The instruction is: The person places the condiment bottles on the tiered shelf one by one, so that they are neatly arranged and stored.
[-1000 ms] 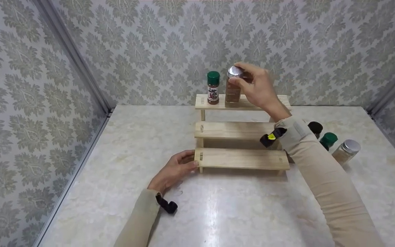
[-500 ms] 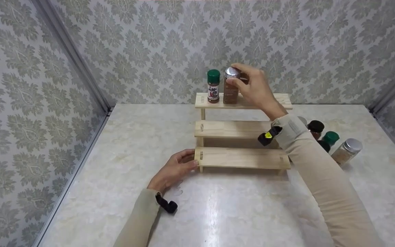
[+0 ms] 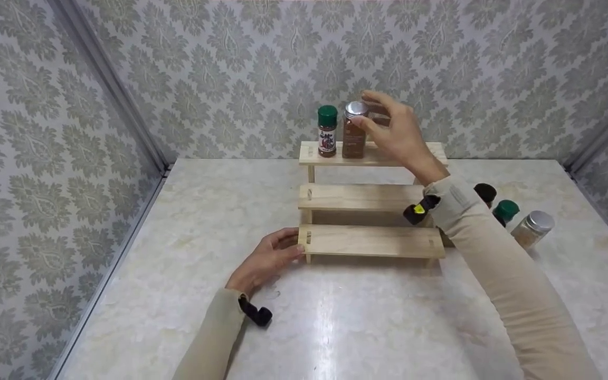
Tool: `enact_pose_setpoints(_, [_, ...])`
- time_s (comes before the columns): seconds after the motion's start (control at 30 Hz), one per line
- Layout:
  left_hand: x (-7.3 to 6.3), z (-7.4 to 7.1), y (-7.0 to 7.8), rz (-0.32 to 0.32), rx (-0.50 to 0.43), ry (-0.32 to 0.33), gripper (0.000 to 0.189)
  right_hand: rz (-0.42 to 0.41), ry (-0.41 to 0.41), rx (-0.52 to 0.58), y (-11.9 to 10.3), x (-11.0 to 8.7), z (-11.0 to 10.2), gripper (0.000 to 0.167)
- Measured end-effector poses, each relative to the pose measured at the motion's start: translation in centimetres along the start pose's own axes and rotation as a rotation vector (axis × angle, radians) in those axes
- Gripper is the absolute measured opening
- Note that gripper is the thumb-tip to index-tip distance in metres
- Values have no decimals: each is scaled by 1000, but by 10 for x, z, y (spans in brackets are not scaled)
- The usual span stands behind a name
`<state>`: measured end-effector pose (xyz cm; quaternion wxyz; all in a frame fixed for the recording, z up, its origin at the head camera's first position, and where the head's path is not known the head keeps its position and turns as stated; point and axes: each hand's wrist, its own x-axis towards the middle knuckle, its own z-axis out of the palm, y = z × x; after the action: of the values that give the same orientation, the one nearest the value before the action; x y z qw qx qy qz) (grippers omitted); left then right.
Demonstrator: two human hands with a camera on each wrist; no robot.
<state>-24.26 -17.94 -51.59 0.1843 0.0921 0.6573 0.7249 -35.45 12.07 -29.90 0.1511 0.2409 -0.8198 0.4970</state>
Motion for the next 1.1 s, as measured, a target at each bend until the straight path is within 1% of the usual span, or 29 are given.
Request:
enact_pose_setpoints(0.13, [-1,-1,-1,2,-4,-11,65,-28,19,-12,-6,-9,-14,53])
enact_pose_setpoints(0.37, [-2,-2,1,-8,4,13,67,-47,43,-68,-14,-27,-44,49])
enact_pose_setpoints(0.63, [2,1,-1,-29,4,21,66,-94,73,-116,-3,-59,-84,44])
enact_pose_setpoints(0.7, [2,0,-1,-28,1,19,67,-100,75,-145,0,-67,-93,44])
enact_pose_setpoints(0.9, [3,1,-2,-31,-9,22,68,-70,96,-255,10,-91,-120,44])
enact_pose_setpoints(1.1, [4,1,-1,-38,2,27,67,-22,146,-294,22,-112,-148,44])
